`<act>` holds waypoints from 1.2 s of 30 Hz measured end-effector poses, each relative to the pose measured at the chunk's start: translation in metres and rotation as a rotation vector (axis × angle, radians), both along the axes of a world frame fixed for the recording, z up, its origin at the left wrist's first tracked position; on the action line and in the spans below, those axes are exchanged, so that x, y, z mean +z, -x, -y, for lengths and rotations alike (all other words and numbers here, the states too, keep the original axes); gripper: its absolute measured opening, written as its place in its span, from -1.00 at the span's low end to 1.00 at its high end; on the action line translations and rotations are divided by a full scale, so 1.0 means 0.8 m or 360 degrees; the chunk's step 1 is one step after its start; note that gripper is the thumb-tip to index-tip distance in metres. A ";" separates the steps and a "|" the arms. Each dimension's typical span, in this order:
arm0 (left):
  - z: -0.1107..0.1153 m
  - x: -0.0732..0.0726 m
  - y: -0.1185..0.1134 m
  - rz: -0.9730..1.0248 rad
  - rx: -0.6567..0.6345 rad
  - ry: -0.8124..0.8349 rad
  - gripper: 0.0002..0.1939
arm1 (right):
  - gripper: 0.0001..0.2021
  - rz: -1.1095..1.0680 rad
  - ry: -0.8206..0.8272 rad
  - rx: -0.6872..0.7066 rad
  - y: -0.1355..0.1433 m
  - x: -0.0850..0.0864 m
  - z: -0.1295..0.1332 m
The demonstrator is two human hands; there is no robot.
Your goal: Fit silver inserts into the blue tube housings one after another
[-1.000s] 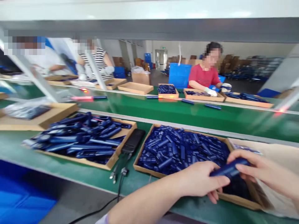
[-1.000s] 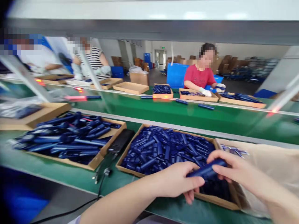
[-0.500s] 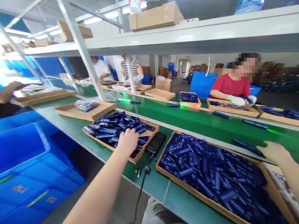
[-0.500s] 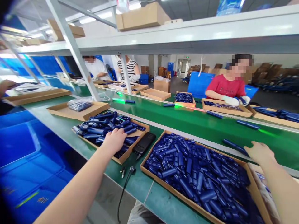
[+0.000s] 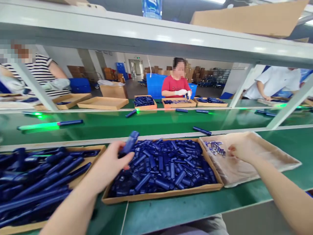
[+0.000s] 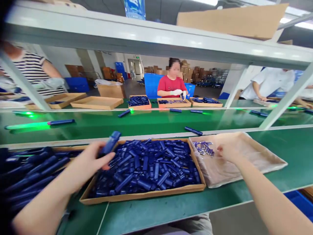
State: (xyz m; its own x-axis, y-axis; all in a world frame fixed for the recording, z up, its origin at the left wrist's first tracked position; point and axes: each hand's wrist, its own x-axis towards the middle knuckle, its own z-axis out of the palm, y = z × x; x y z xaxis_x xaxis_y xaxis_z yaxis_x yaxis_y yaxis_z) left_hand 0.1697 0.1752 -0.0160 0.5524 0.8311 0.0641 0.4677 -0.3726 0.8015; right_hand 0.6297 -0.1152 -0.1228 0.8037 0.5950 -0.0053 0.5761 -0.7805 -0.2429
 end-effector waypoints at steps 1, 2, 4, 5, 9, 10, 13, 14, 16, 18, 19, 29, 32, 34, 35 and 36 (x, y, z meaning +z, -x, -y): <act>0.023 -0.009 -0.031 0.0199 -0.0245 0.0337 -0.60 | -0.85 -0.0046 0.0086 -0.0040 0.005 -0.004 -0.008; 0.047 -0.018 -0.061 0.0352 -0.0395 0.0639 -0.59 | -0.83 -0.0083 0.0155 -0.0069 0.010 -0.008 -0.016; 0.090 -0.036 -0.114 0.0610 -0.0479 0.1208 -0.61 | -0.81 -0.0120 0.0235 -0.0098 0.020 -0.014 -0.032; 0.107 -0.045 -0.135 0.0764 -0.0462 0.1445 -0.65 | -0.81 -0.0127 0.0252 -0.0103 0.025 -0.015 -0.036; 0.142 -0.067 -0.178 0.1079 -0.0283 0.2020 -0.69 | -0.85 -0.0097 0.0190 -0.0176 0.053 -0.005 -0.031; 0.145 -0.071 -0.180 0.1129 -0.0259 0.2052 -0.71 | -0.86 -0.0073 0.0135 -0.0196 0.065 0.001 -0.027; 0.145 -0.076 -0.175 0.1302 -0.0262 0.2089 -0.80 | -0.79 -0.0039 -0.0133 -0.0103 0.117 0.020 -0.020; 0.145 -0.077 -0.173 0.1348 -0.0278 0.2095 -0.83 | -0.75 -0.0053 -0.0223 -0.0019 0.138 0.025 -0.021; 0.145 -0.078 -0.168 0.1390 -0.0305 0.2080 -0.87 | -0.72 -0.0115 -0.0480 0.0230 0.176 0.035 -0.030; 0.145 -0.078 -0.166 0.1410 -0.0295 0.2048 -0.88 | -0.70 -0.0175 -0.0817 0.0459 0.201 0.047 -0.043; 0.146 -0.078 -0.165 0.1418 -0.0273 0.2032 -0.88 | -0.70 -0.0190 -0.0974 0.0523 0.208 0.055 -0.050; 0.144 -0.080 -0.163 0.1621 -0.0346 0.1984 -0.87 | -0.84 -0.0009 -0.0942 0.1046 0.294 0.058 -0.064; 0.146 -0.081 -0.162 0.1601 -0.0408 0.1963 -0.86 | -0.82 0.0202 -0.0967 0.1057 0.310 0.047 -0.078; 0.148 -0.083 -0.162 0.1603 -0.0435 0.1950 -0.85 | -0.80 0.0366 -0.0983 0.1020 0.312 0.048 -0.085; 0.148 -0.083 -0.163 0.1609 -0.0448 0.1948 -0.84 | -0.78 0.0432 -0.0974 0.1007 0.312 0.049 -0.087; 0.149 -0.084 -0.163 0.1615 -0.0456 0.1951 -0.84 | -0.77 0.0479 -0.0954 0.0999 0.312 0.052 -0.087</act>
